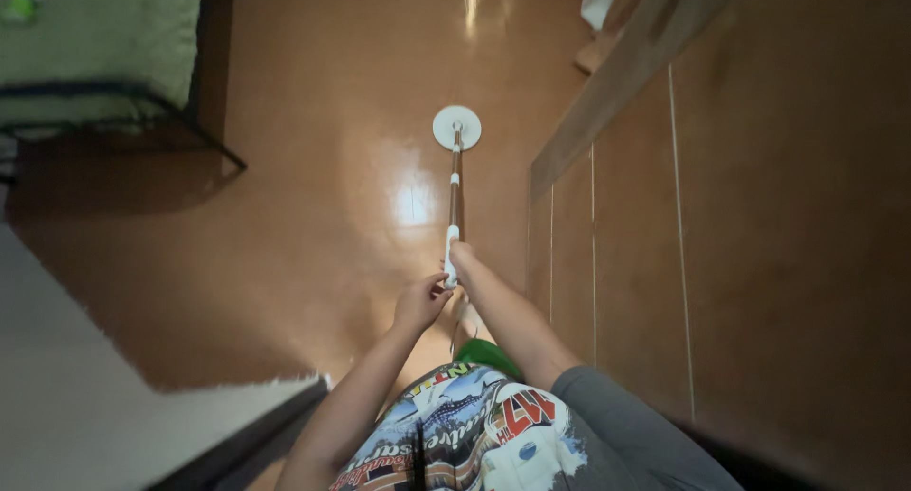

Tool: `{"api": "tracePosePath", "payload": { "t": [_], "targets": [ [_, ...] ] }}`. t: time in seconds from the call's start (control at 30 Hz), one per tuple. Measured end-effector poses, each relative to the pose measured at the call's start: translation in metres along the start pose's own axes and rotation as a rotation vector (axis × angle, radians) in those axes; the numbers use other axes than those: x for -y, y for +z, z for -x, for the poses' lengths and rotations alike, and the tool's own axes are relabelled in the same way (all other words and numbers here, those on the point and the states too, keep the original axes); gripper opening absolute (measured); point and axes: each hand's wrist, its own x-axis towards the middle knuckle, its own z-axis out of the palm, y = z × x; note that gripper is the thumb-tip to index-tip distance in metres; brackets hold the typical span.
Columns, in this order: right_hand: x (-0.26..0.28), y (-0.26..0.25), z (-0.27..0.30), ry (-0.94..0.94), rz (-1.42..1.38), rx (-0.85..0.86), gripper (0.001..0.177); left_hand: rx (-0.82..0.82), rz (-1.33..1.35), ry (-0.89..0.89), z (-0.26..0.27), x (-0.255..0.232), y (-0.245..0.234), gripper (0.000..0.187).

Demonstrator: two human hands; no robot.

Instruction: The person mops a wooden floor in a bedroom using a spin mop. They move the mop back and forth across the floor, covering areas near the bed, a doorway, and a wall with a framed portrait.

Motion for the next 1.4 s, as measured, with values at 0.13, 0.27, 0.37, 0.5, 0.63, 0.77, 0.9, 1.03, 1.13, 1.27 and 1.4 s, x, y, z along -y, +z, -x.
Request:
{"api": "tracePosePath", "payload": {
  "t": [0.13,0.27,0.37,0.5,0.63,0.77,0.9,1.03,1.13,1.27,1.4],
  "targets": [
    [0.076,0.007,-0.035,0.051,-0.020,0.000,0.053,-0.051,-0.062,-0.039,-0.076,-0.038,-0.012,0.037],
    [0.133,0.002,-0.080,0.035,-0.058,0.001,0.052,-0.112,-0.050,0.101,-0.148,-0.064,-0.008,0.033],
    [0.168,0.006,-0.111,0.046,-0.103,-0.007,0.052,-0.125,-0.070,0.129,-0.195,-0.077,-0.014,0.030],
    [0.199,0.009,-0.151,0.006,-0.070,0.005,0.051,-0.073,-0.104,0.083,-0.248,-0.087,-0.022,0.030],
    [0.247,0.018,-0.191,0.014,-0.050,-0.034,0.050,-0.032,-0.206,0.035,-0.311,-0.090,-0.026,0.029],
    [0.312,0.039,-0.244,-0.002,-0.089,-0.043,0.049,-0.061,0.013,0.191,-0.400,-0.084,-0.033,0.029],
    [0.403,0.084,-0.310,0.025,-0.141,-0.037,0.051,-0.083,0.037,0.165,-0.508,-0.088,-0.072,0.033],
    [0.484,0.109,-0.364,0.029,-0.175,-0.043,0.053,-0.013,-0.202,0.152,-0.606,-0.120,-0.117,0.030],
    [0.514,0.107,-0.400,0.016,-0.188,-0.049,0.056,0.035,-0.249,0.108,-0.658,-0.143,-0.124,0.031],
    [0.598,0.113,-0.409,0.001,-0.171,-0.062,0.053,0.084,-0.383,0.102,-0.723,-0.173,-0.132,0.032],
    [0.645,0.084,-0.293,-0.052,-0.055,-0.084,0.049,0.139,-0.320,0.178,-0.738,-0.160,-0.128,0.051]
  ]
}}
